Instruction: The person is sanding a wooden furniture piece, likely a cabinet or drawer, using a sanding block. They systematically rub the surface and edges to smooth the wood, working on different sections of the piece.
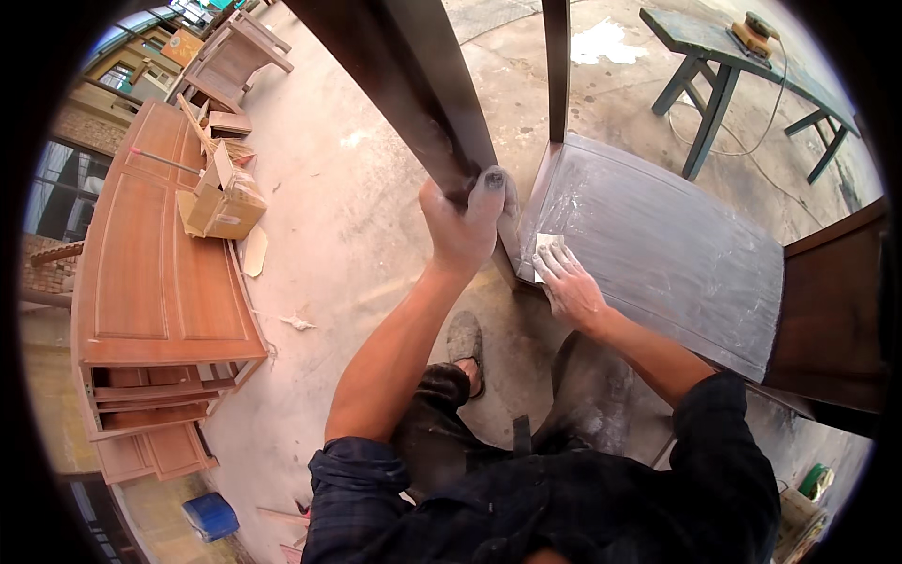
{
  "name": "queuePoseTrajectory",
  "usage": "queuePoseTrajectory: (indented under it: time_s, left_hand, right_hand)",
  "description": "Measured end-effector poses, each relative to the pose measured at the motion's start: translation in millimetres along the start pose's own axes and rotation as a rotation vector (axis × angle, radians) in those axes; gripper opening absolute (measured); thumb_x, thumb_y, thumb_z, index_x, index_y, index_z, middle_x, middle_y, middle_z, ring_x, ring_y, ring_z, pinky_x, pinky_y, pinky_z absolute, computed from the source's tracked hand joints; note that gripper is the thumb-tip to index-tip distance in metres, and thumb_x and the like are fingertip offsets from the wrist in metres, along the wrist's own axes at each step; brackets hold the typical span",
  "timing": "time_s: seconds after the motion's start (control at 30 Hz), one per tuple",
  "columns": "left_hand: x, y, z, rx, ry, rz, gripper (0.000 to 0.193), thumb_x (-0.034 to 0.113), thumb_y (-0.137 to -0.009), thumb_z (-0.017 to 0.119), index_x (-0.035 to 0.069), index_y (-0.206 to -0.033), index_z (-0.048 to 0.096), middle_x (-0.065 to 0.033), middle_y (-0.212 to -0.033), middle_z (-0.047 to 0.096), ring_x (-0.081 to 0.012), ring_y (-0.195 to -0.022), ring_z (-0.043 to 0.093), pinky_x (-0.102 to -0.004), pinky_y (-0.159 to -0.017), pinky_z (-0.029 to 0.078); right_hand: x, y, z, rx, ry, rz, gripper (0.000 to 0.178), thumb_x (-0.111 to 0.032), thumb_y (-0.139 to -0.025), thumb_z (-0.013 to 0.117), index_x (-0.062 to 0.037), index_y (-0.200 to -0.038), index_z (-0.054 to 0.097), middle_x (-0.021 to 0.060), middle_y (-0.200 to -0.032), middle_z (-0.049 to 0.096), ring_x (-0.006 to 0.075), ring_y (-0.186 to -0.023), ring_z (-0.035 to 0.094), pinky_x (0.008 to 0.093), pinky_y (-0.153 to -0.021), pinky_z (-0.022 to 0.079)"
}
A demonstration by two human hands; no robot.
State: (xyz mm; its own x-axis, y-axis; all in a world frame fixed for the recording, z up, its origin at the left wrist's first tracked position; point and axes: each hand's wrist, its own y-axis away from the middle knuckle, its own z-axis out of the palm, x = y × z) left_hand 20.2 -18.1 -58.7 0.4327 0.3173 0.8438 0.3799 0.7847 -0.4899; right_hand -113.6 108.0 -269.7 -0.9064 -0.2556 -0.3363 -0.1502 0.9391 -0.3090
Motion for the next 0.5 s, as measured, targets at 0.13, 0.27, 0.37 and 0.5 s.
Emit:
queuePoseTrajectory:
  time_s: [0.13,0.27,0.37,0.5]
  left_hand:
    - [1,-2,7,-0.015,0.020,-0.033,0.018,0.007,-0.097,0.058,-0.001,-0.081,0.053,-0.0054,-0.065,0.059,-0.0114,-0.054,0.054,-0.0260,-0.049,0.042]
    - [1,0,4,-0.036,0.011,-0.010,0.017,0.008,-0.096,0.058,-0.002,-0.083,0.053,-0.0059,-0.064,0.059,-0.0119,-0.054,0.055,-0.0255,-0.049,0.042]
    - [3,-1,-1,-0.030,-0.002,0.017,0.018,0.009,-0.096,0.059,-0.003,-0.084,0.054,-0.0056,-0.065,0.059,-0.0120,-0.054,0.055,-0.0256,-0.049,0.042]
    - [-10,-5,8,-0.076,0.087,0.026,0.018,0.012,-0.096,0.061,-0.003,-0.087,0.057,-0.0048,-0.068,0.060,-0.0104,-0.059,0.056,-0.0252,-0.052,0.043]
  right_hand:
    - [44,-49,-15,0.076,0.116,0.214,0.048,-0.009,-0.087,0.054,0.0075,-0.132,0.051,0.0278,-0.143,0.046,0.0425,-0.140,0.036,0.0481,-0.118,0.028]
    - [10,-26,6,0.002,0.146,0.199,0.052,-0.010,-0.087,0.054,0.0089,-0.136,0.048,0.0300,-0.145,0.044,0.0443,-0.141,0.034,0.0488,-0.119,0.026]
    - [4,-14,8,0.005,0.034,0.092,0.054,-0.008,-0.087,0.054,0.0088,-0.138,0.047,0.0298,-0.145,0.044,0.0438,-0.142,0.034,0.0496,-0.118,0.028]
    - [89,-78,-4,0.045,0.265,0.370,0.049,-0.011,-0.089,0.051,0.0072,-0.134,0.051,0.0297,-0.144,0.045,0.0429,-0.138,0.038,0.0474,-0.117,0.029]
